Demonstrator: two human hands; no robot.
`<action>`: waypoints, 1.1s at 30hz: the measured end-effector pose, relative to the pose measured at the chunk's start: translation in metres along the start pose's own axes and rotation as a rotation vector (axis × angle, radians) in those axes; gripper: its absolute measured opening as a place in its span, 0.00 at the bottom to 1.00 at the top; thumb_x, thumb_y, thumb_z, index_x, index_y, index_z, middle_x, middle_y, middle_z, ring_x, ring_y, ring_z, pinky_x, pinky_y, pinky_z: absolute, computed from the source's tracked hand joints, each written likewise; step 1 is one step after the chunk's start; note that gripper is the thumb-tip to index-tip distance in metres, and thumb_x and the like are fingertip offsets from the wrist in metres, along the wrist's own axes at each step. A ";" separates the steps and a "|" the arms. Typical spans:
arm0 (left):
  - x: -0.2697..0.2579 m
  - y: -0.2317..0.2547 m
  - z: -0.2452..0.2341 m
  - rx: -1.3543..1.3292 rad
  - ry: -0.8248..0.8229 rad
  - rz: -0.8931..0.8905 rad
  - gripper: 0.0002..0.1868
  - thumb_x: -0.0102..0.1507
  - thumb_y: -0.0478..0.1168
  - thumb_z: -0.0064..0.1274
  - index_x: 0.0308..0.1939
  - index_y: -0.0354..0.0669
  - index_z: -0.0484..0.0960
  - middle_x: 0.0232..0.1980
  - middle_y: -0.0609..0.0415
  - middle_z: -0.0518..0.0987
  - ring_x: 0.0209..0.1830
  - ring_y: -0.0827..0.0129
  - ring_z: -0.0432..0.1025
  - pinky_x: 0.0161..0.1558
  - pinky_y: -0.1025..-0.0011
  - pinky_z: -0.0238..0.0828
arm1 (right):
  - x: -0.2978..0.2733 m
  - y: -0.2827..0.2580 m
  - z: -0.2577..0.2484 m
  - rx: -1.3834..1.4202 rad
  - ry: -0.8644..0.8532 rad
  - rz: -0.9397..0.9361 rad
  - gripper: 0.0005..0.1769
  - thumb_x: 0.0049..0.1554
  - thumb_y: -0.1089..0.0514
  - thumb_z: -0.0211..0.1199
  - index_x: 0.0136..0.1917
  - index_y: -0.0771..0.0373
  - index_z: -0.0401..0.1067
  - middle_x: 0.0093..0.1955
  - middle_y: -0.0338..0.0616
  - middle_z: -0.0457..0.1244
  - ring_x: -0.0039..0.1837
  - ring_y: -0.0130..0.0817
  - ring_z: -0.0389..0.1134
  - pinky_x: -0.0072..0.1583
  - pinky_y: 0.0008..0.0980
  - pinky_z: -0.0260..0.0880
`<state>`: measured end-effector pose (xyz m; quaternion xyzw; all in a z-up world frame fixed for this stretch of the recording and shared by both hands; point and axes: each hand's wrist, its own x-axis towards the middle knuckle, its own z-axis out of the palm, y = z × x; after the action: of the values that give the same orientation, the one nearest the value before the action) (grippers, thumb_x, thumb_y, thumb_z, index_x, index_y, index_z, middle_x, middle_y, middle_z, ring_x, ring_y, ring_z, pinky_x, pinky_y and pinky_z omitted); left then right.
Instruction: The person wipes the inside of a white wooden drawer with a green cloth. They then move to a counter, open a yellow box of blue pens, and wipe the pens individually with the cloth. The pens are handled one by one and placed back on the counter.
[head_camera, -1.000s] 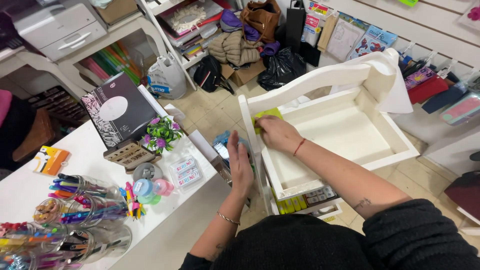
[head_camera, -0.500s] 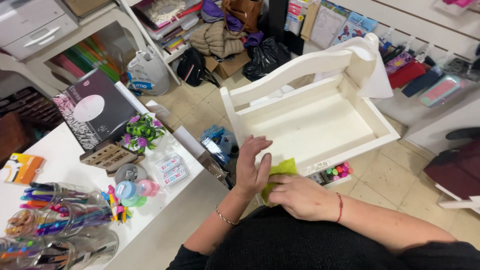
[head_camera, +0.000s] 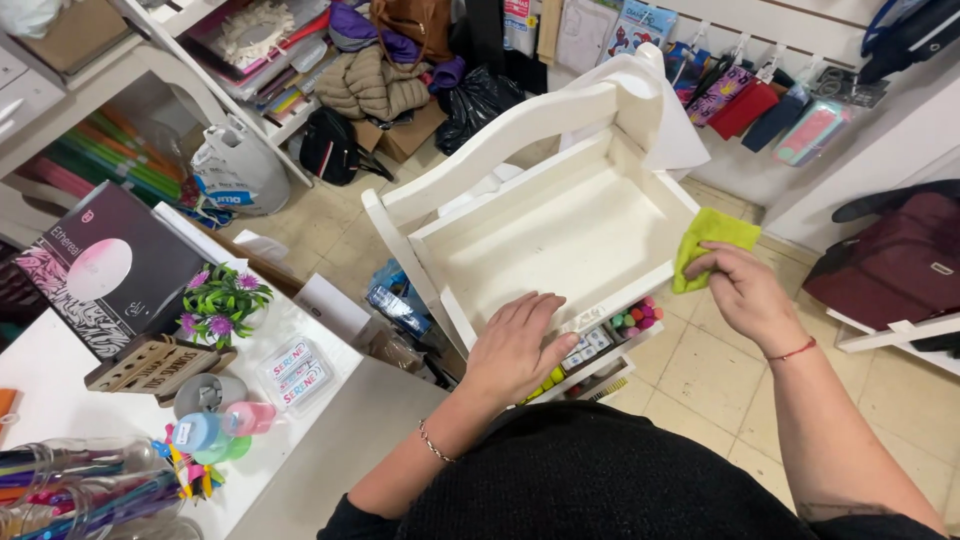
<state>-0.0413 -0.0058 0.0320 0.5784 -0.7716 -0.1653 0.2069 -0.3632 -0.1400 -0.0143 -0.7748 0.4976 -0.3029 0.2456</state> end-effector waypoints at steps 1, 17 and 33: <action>-0.001 -0.002 0.000 0.003 -0.003 0.004 0.36 0.70 0.62 0.25 0.66 0.38 0.68 0.68 0.45 0.72 0.74 0.53 0.60 0.72 0.52 0.51 | -0.001 0.003 0.006 0.002 0.005 0.003 0.19 0.53 0.74 0.49 0.46 0.61 0.79 0.56 0.45 0.70 0.73 0.41 0.65 0.67 0.36 0.66; -0.003 -0.002 -0.005 -0.008 -0.109 -0.011 0.40 0.70 0.68 0.27 0.72 0.40 0.63 0.66 0.36 0.72 0.73 0.45 0.62 0.72 0.48 0.52 | -0.010 -0.058 0.067 -0.158 -0.263 -0.576 0.29 0.57 0.49 0.61 0.72 0.50 0.68 0.77 0.50 0.57 0.78 0.52 0.52 0.76 0.60 0.45; -0.005 -0.060 -0.001 -0.459 0.728 0.013 0.21 0.67 0.47 0.54 0.61 0.42 0.74 0.57 0.46 0.75 0.63 0.49 0.70 0.65 0.56 0.65 | 0.069 -0.150 0.043 -0.134 -0.442 -0.057 0.23 0.62 0.47 0.54 0.69 0.47 0.73 0.63 0.42 0.70 0.64 0.50 0.71 0.64 0.54 0.71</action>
<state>0.0101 -0.0177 0.0021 0.5331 -0.5950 -0.1163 0.5901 -0.2171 -0.1426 0.0733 -0.8507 0.4286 -0.0992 0.2879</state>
